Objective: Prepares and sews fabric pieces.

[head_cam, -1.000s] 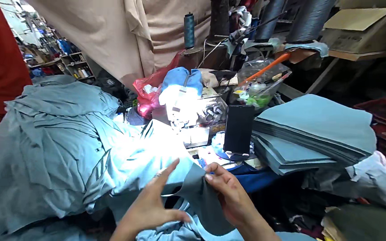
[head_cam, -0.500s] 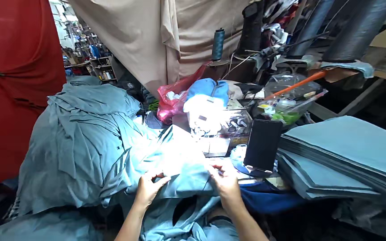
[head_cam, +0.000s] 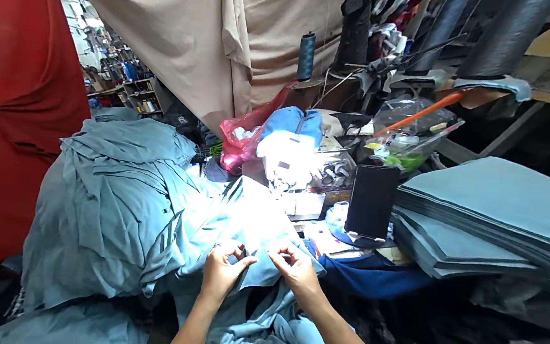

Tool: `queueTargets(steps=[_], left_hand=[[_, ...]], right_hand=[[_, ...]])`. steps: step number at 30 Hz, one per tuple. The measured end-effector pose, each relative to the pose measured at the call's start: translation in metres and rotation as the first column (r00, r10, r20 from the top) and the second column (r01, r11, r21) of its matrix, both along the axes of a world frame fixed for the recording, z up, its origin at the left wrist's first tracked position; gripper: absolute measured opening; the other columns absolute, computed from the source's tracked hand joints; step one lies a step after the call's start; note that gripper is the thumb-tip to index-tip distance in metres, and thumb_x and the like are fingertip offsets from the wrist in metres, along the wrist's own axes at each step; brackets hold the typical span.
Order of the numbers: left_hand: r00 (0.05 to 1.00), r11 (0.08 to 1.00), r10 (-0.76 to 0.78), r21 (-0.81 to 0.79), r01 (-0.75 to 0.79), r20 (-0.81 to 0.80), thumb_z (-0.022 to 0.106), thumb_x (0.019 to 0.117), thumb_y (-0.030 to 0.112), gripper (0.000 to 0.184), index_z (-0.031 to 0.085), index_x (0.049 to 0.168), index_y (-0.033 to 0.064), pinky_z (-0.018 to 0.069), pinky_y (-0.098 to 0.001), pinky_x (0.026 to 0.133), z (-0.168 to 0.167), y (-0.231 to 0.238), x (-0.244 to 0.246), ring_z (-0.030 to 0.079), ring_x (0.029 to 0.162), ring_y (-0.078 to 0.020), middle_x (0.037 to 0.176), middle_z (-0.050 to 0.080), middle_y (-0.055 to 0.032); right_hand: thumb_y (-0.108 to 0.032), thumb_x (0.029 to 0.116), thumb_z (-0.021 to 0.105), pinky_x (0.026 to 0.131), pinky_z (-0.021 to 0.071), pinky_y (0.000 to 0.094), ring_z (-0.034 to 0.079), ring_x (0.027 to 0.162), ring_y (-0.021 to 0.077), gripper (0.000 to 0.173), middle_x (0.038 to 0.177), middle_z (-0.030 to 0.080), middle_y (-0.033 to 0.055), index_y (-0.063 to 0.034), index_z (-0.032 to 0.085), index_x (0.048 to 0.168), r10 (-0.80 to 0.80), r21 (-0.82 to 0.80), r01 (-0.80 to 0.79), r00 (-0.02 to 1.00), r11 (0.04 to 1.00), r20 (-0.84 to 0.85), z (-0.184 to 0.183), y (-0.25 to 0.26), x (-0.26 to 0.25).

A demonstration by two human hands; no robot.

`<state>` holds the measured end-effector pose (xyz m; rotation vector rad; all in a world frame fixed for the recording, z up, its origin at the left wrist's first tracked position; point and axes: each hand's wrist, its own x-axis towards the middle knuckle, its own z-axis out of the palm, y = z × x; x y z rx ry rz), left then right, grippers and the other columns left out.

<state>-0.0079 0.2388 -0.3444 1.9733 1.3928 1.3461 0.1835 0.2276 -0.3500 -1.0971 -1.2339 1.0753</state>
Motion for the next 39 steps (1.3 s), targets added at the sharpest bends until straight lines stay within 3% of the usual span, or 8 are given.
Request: queueTargets(steps=[4,9,16,24,28,32,36,39], left_hand=[[0.997,0.994,-0.078,-0.073,0.076,-0.022,0.080,0.0799,0.022,0.015,0.075,0.076,0.0093,0.0551,-0.0343,0.090,0.003,-0.006,0.025,0.068,0.101,-0.0100,0.099,0.075,-0.0010],[0.997,0.999,0.050,-0.008,-0.051,-0.053,0.082,0.0831,0.035,0.028,0.073,0.076,0.0095,0.0571,-0.0324,0.073,0.009,0.002,-0.006,0.067,0.075,-0.0082,0.077,0.071,0.0010],[0.950,0.938,0.291,0.161,-0.307,0.116,0.076,0.0881,0.011,0.016,0.075,0.099,-0.0008,0.0589,-0.0180,0.078,0.014,0.002,-0.053,0.071,0.081,0.0000,0.090,0.076,-0.0027],[0.877,0.799,-0.440,0.361,0.481,-0.194,0.063,0.1023,0.016,0.014,0.074,0.111,0.0146,0.0580,-0.0194,0.081,0.069,-0.027,-0.003,0.069,0.091,-0.0051,0.100,0.073,-0.0028],[0.771,0.686,-0.583,0.354,0.636,-0.256,0.063,0.1023,0.014,0.016,0.073,0.115,0.0144,0.0554,-0.0169,0.082,0.144,-0.023,-0.012,0.067,0.093,-0.0036,0.100,0.071,-0.0016],[0.770,0.698,-0.529,0.333,0.634,-0.357,0.068,0.0954,0.013,0.012,0.078,0.102,0.0105,0.0568,-0.0181,0.081,0.160,0.046,-0.006,0.067,0.088,-0.0011,0.093,0.073,0.0032],[0.819,0.864,-0.446,0.064,0.499,-0.362,0.074,0.0927,0.015,0.010,0.080,0.098,0.0090,0.0579,-0.0349,0.089,0.111,0.125,0.019,0.071,0.094,-0.0106,0.098,0.077,-0.0023],[0.859,0.949,-0.297,-0.224,0.220,-0.417,0.071,0.0971,0.025,0.019,0.079,0.104,0.0092,0.0518,-0.0511,0.100,0.091,0.139,0.039,0.070,0.106,-0.0247,0.107,0.075,-0.0099]], right_hand=[[-0.018,0.0930,0.070,0.076,0.0583,0.0262,0.069,0.086,0.0096,0.016,0.093,0.071,0.0025,-0.0032,0.070,0.098,0.105,0.010,-0.105,0.993,0.994,-0.045,0.001,-0.002,-0.005],[-0.008,0.0942,0.065,0.075,0.0566,0.0217,0.066,0.081,0.0041,0.008,0.087,0.069,0.0008,-0.0011,0.068,0.095,-0.137,0.083,0.145,0.986,0.986,-0.093,-0.008,-0.009,0.009],[-0.011,0.0880,0.067,0.078,0.0562,0.0250,0.066,0.090,0.0099,0.018,0.099,0.069,0.0106,0.0029,0.069,0.100,-0.305,0.081,0.294,0.918,0.952,0.253,-0.086,-0.058,0.069],[-0.051,0.0855,0.078,0.117,0.0411,0.0451,0.043,0.144,0.0237,0.056,0.147,0.054,0.0071,-0.0240,0.064,0.133,-0.073,0.572,-0.162,0.928,0.804,0.365,0.032,-0.027,0.037],[-0.022,0.0886,0.079,0.111,0.0466,0.0332,0.061,0.124,0.0158,0.017,0.108,0.075,0.0036,-0.0085,0.072,0.096,0.163,0.623,-0.345,0.929,0.702,0.332,0.055,-0.025,0.024],[-0.009,0.0918,0.073,0.077,0.0603,0.0204,0.071,0.082,0.0002,0.010,0.090,0.076,-0.0003,-0.0007,0.074,0.098,0.267,0.346,-0.258,0.963,0.902,0.023,0.037,-0.035,0.019],[-0.006,0.0899,0.073,0.077,0.0628,0.0270,0.073,0.080,0.0079,0.013,0.088,0.076,0.0037,0.0010,0.073,0.101,0.010,-0.071,-0.020,0.990,0.997,-0.139,0.000,-0.002,0.013],[-0.014,0.0867,0.079,0.096,0.0541,0.0322,0.066,0.106,0.0147,0.042,0.113,0.070,0.0146,0.0058,0.066,0.121,-0.076,-0.205,0.072,0.997,0.976,-0.010,-0.028,0.028,0.020]])
